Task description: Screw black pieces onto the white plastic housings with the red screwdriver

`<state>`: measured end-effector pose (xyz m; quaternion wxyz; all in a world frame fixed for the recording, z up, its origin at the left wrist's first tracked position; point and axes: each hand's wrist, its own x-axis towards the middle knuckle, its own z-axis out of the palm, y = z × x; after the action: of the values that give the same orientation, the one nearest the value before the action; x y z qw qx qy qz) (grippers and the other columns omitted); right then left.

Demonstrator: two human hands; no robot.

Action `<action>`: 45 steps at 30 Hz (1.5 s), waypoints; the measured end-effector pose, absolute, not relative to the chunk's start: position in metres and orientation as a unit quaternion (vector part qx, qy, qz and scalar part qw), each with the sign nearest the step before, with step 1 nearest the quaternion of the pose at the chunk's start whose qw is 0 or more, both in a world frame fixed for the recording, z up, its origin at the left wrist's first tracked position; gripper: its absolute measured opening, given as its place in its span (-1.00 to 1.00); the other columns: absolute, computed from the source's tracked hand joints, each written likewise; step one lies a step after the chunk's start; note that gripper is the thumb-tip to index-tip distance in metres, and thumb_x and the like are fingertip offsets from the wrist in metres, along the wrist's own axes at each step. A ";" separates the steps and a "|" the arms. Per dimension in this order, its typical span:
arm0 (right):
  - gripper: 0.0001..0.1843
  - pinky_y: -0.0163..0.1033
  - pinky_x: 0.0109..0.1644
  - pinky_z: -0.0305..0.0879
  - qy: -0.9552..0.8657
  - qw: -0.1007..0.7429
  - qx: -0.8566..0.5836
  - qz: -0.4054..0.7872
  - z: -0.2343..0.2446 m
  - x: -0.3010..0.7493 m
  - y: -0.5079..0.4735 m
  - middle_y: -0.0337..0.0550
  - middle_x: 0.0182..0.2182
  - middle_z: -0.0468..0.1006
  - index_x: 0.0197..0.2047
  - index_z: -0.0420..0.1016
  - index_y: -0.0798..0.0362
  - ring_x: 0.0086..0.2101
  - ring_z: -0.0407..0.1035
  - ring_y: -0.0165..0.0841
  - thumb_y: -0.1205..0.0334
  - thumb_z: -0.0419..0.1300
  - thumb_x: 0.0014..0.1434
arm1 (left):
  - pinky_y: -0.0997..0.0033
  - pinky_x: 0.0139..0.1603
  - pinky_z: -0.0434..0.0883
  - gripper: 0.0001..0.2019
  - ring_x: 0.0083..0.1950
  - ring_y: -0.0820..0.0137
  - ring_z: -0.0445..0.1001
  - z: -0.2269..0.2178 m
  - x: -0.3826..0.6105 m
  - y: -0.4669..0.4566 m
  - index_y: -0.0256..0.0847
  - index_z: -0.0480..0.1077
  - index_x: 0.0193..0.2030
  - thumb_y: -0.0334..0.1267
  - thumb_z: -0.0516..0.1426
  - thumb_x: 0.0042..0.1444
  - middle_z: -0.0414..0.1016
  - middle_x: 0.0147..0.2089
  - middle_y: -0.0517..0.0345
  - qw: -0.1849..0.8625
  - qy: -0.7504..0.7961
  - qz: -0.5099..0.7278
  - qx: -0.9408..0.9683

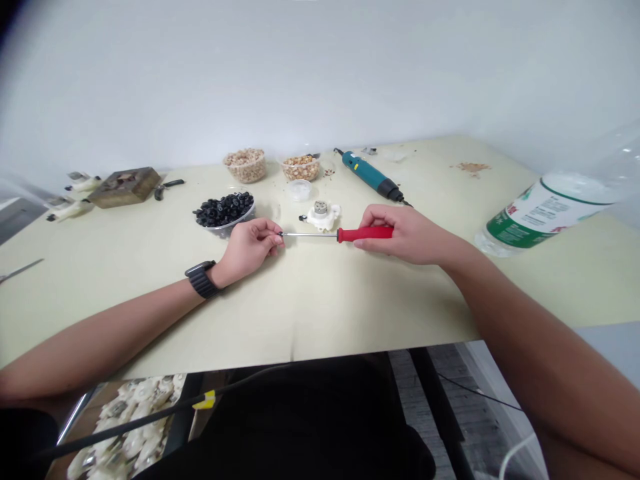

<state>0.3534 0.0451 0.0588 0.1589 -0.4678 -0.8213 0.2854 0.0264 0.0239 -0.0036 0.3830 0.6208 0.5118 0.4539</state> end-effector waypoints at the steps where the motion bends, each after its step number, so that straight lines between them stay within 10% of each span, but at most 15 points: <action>1: -0.52 -0.17 -0.38 0.18 -0.826 0.150 -0.467 0.278 0.059 0.353 0.046 -0.19 -0.42 0.56 -0.20 0.55 -0.07 -0.47 0.33 -0.29 -0.35 0.31 0.25 | 0.51 -0.47 0.40 -0.94 -0.53 0.49 0.46 -0.004 0.026 0.024 -0.24 0.49 -0.28 -0.44 0.20 0.14 0.64 -0.41 0.13 0.382 0.512 0.454 0.621; 6: -0.44 -0.16 -0.31 0.21 -0.839 0.105 -0.468 0.259 0.055 0.355 0.049 -0.19 -0.40 0.56 -0.27 0.58 -0.07 -0.44 0.33 -0.28 -0.34 0.07 0.42 | 0.50 -0.48 0.41 -0.96 -0.53 0.48 0.46 -0.004 0.027 0.025 -0.24 0.48 -0.30 -0.43 0.21 0.13 0.63 -0.42 0.13 0.386 0.506 0.458 0.621; 12: -0.47 -0.16 -0.34 0.24 -0.819 0.145 -0.469 0.296 0.057 0.355 0.045 -0.20 -0.32 0.61 -0.13 0.51 -0.09 -0.40 0.41 -0.24 -0.28 0.48 0.07 | 0.50 -0.48 0.40 -0.97 -0.53 0.49 0.45 -0.004 0.026 0.025 -0.25 0.48 -0.30 -0.42 0.21 0.13 0.63 -0.42 0.13 0.387 0.510 0.451 0.621; 19: -0.40 -0.17 -0.31 0.22 -0.836 0.081 -0.447 0.309 0.057 0.356 0.048 -0.18 -0.41 0.57 -0.27 0.58 -0.05 -0.44 0.34 -0.30 -0.39 0.09 0.42 | 0.50 -0.47 0.40 -0.96 -0.52 0.48 0.45 -0.005 0.027 0.024 -0.24 0.49 -0.29 -0.41 0.21 0.12 0.64 -0.42 0.13 0.375 0.509 0.451 0.630; 26: -0.45 -0.17 -0.36 0.25 -0.807 0.127 -0.478 0.323 0.054 0.354 0.045 -0.24 -0.37 0.60 -0.12 0.49 -0.10 -0.44 0.42 -0.25 -0.30 0.49 0.05 | 0.49 -0.47 0.40 -0.96 -0.53 0.47 0.46 -0.006 0.026 0.024 -0.23 0.49 -0.30 -0.41 0.20 0.11 0.64 -0.41 0.13 0.375 0.505 0.452 0.632; 34: -0.37 -0.15 -0.29 0.26 -0.838 0.097 -0.439 0.308 0.056 0.352 0.046 -0.16 -0.42 0.57 -0.28 0.54 -0.03 -0.43 0.38 -0.28 -0.39 0.02 0.45 | 0.49 -0.46 0.39 -0.94 -0.53 0.47 0.46 -0.004 0.028 0.023 -0.24 0.49 -0.30 -0.44 0.20 0.13 0.63 -0.42 0.13 0.377 0.512 0.450 0.627; 40: -0.43 -0.17 -0.33 0.23 -0.823 0.126 -0.466 0.299 0.055 0.353 0.044 -0.24 -0.39 0.59 -0.15 0.48 -0.08 -0.42 0.42 -0.25 -0.33 0.49 0.05 | 0.48 -0.45 0.40 -0.94 -0.52 0.47 0.47 -0.004 0.028 0.022 -0.24 0.49 -0.29 -0.44 0.18 0.14 0.64 -0.41 0.12 0.370 0.508 0.443 0.640; 45: -0.44 -0.15 -0.31 0.25 -0.814 0.100 -0.463 0.337 0.058 0.350 0.043 -0.16 -0.40 0.60 -0.21 0.58 -0.03 -0.44 0.41 -0.28 -0.41 0.20 0.33 | 0.49 -0.43 0.40 -0.93 -0.50 0.47 0.48 -0.002 0.027 0.020 -0.25 0.49 -0.27 -0.45 0.18 0.16 0.63 -0.41 0.13 0.347 0.506 0.437 0.658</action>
<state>0.3496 0.0431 0.0578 0.1003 -0.4626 -0.8137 0.3374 0.0270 0.0196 -0.0019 0.3467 0.6580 0.5061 0.4368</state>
